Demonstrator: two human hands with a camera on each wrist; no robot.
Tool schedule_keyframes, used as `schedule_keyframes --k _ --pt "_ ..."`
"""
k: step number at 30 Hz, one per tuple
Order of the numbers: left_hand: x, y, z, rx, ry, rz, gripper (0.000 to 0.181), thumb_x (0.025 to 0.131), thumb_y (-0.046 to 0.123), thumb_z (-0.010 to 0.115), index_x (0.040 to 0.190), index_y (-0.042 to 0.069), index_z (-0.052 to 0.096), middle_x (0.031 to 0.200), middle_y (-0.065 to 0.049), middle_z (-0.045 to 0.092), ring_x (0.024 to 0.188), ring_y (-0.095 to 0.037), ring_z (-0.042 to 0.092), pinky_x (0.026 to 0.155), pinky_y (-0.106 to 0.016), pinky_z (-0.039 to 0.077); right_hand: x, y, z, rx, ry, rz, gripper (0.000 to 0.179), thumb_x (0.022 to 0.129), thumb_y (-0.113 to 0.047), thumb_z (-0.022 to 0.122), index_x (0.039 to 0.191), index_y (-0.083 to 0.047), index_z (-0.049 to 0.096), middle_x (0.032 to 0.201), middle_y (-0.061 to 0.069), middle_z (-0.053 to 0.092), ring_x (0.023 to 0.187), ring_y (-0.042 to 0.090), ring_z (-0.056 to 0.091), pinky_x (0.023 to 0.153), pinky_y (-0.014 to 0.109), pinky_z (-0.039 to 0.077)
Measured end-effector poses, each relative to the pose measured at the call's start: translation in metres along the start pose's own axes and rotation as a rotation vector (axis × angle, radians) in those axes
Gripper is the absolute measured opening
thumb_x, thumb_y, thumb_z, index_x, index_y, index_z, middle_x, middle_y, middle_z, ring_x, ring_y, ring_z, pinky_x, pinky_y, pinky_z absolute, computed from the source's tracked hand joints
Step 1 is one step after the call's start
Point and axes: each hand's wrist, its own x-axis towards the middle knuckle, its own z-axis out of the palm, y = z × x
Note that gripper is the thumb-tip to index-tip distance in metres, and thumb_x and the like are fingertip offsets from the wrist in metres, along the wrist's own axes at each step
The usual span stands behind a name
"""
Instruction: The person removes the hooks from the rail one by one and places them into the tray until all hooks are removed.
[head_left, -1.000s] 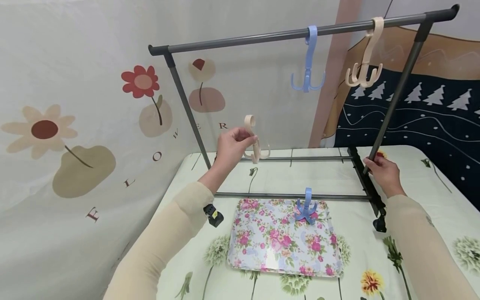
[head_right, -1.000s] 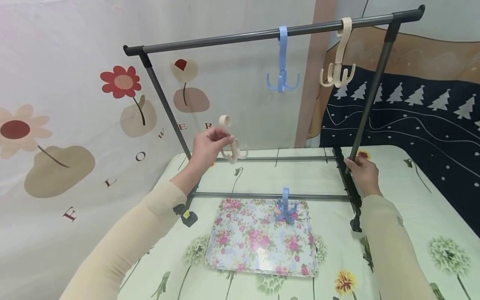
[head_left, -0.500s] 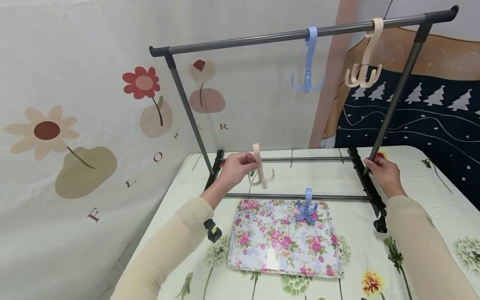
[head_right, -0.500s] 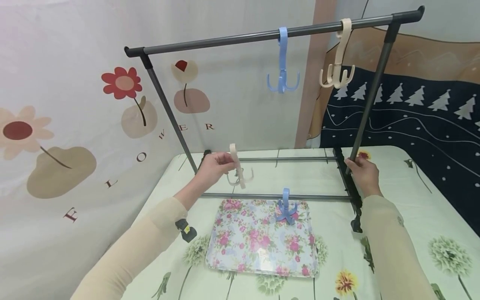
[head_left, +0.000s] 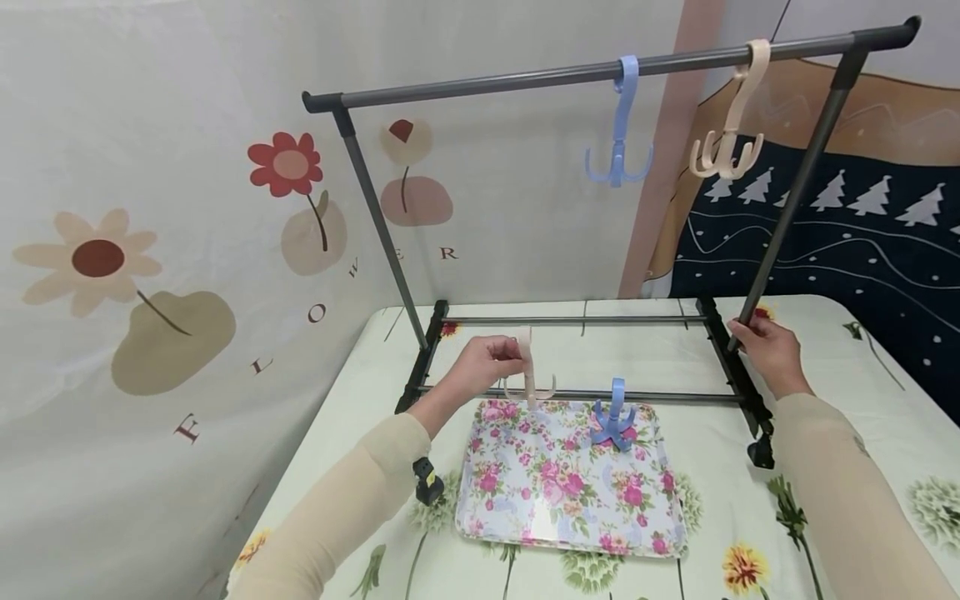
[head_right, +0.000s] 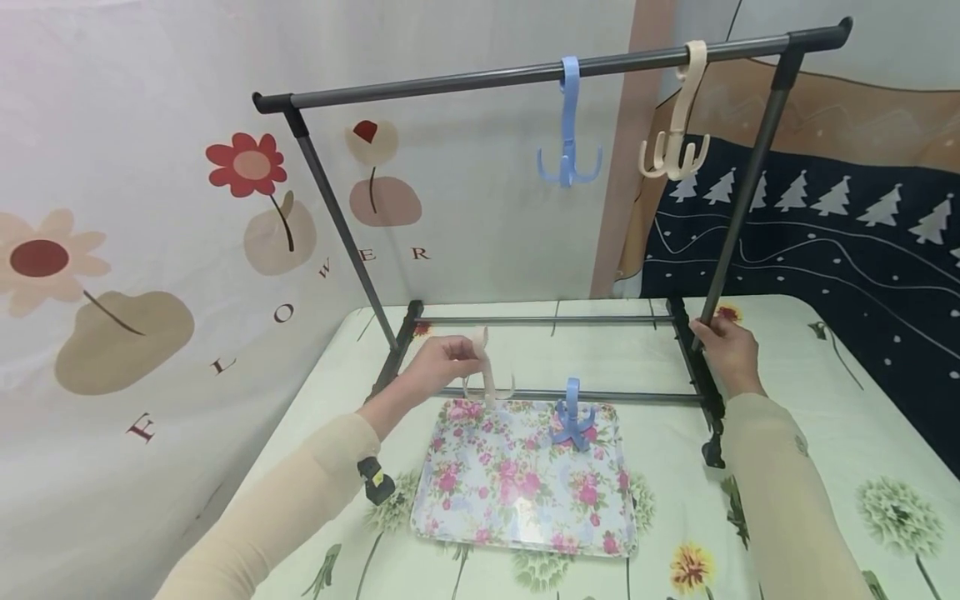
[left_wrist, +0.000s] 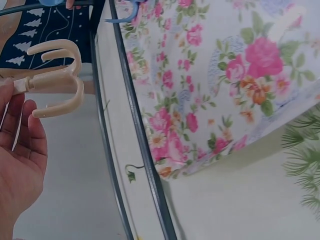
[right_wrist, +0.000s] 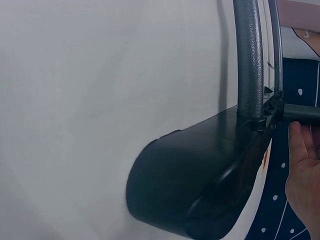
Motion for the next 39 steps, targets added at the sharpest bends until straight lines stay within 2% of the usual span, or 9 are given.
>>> schedule_keyframes --k 4,11,14,19,24,27,30,39 --pt "-0.003 -0.009 0.004 0.004 -0.039 -0.012 0.009 0.092 0.014 0.072 0.097 0.006 0.074 0.091 -0.003 0.069 0.089 -0.017 0.063 0.083 -0.035 0.053 0.001 0.003 -0.001 -0.009 -0.018 -0.022 0.065 0.102 -0.048 0.045 0.142 0.003 0.048 0.145 0.023 0.043 0.129 0.039 0.044 0.105 0.052 0.039" --pt "-0.004 -0.018 0.010 -0.039 -0.092 -0.023 0.011 0.091 0.012 0.074 0.097 0.003 0.072 0.091 -0.005 0.069 0.086 -0.016 0.064 0.089 -0.052 0.051 0.001 0.002 -0.002 -0.013 -0.011 -0.027 0.064 0.102 -0.048 0.045 0.141 0.003 0.050 0.142 0.022 0.044 0.126 0.038 0.046 0.104 0.052 0.040" --pt "-0.004 -0.022 0.012 -0.041 -0.103 -0.024 0.011 0.091 0.010 0.073 0.098 0.002 0.072 0.092 -0.005 0.069 0.087 -0.017 0.065 0.088 -0.045 0.053 0.001 0.002 -0.001 -0.013 0.004 -0.023 0.065 0.101 -0.051 0.047 0.139 0.002 0.052 0.140 0.021 0.046 0.124 0.035 0.048 0.104 0.051 0.041" --pt "-0.003 -0.029 0.016 0.007 -0.100 -0.031 0.009 0.091 0.011 0.073 0.097 0.004 0.073 0.090 -0.003 0.069 0.086 -0.016 0.064 0.080 -0.032 0.053 0.001 0.003 0.000 -0.018 0.038 -0.025 0.065 0.098 -0.055 0.050 0.134 -0.001 0.057 0.137 0.017 0.050 0.119 0.028 0.051 0.102 0.048 0.041" --pt "-0.003 -0.034 0.019 0.046 -0.093 -0.041 0.008 0.090 0.011 0.074 0.096 0.006 0.074 0.089 -0.001 0.069 0.086 -0.015 0.063 0.080 -0.032 0.051 0.000 0.003 0.000 -0.011 0.020 -0.044 0.061 0.101 -0.048 0.049 0.134 0.003 0.055 0.135 0.020 0.049 0.116 0.030 0.050 0.103 0.051 0.042" --pt "-0.003 -0.037 0.021 0.061 -0.091 -0.048 0.007 0.091 0.012 0.073 0.095 0.008 0.074 0.089 0.000 0.069 0.086 -0.015 0.063 0.081 -0.033 0.051 0.001 0.003 0.000 -0.030 0.006 -0.048 0.058 0.103 -0.045 0.048 0.133 0.004 0.054 0.133 0.021 0.049 0.110 0.026 0.051 0.102 0.052 0.043" --pt "-0.003 -0.039 0.023 0.067 -0.093 -0.049 0.006 0.091 0.013 0.074 0.095 0.009 0.074 0.089 0.001 0.070 0.087 -0.014 0.064 0.082 -0.034 0.051 0.001 0.002 0.000 -0.036 0.003 -0.047 0.057 0.103 -0.044 0.047 0.134 0.004 0.054 0.134 0.020 0.049 0.108 0.023 0.051 0.102 0.051 0.043" --pt "-0.003 -0.044 0.026 0.045 -0.119 -0.071 0.004 0.090 0.014 0.074 0.093 0.011 0.074 0.090 0.003 0.071 0.091 -0.013 0.066 0.087 -0.036 0.051 -0.001 0.001 0.000 -0.032 0.000 -0.060 0.057 0.103 -0.043 0.047 0.134 0.005 0.054 0.137 0.022 0.048 0.111 0.026 0.051 0.102 0.052 0.043"
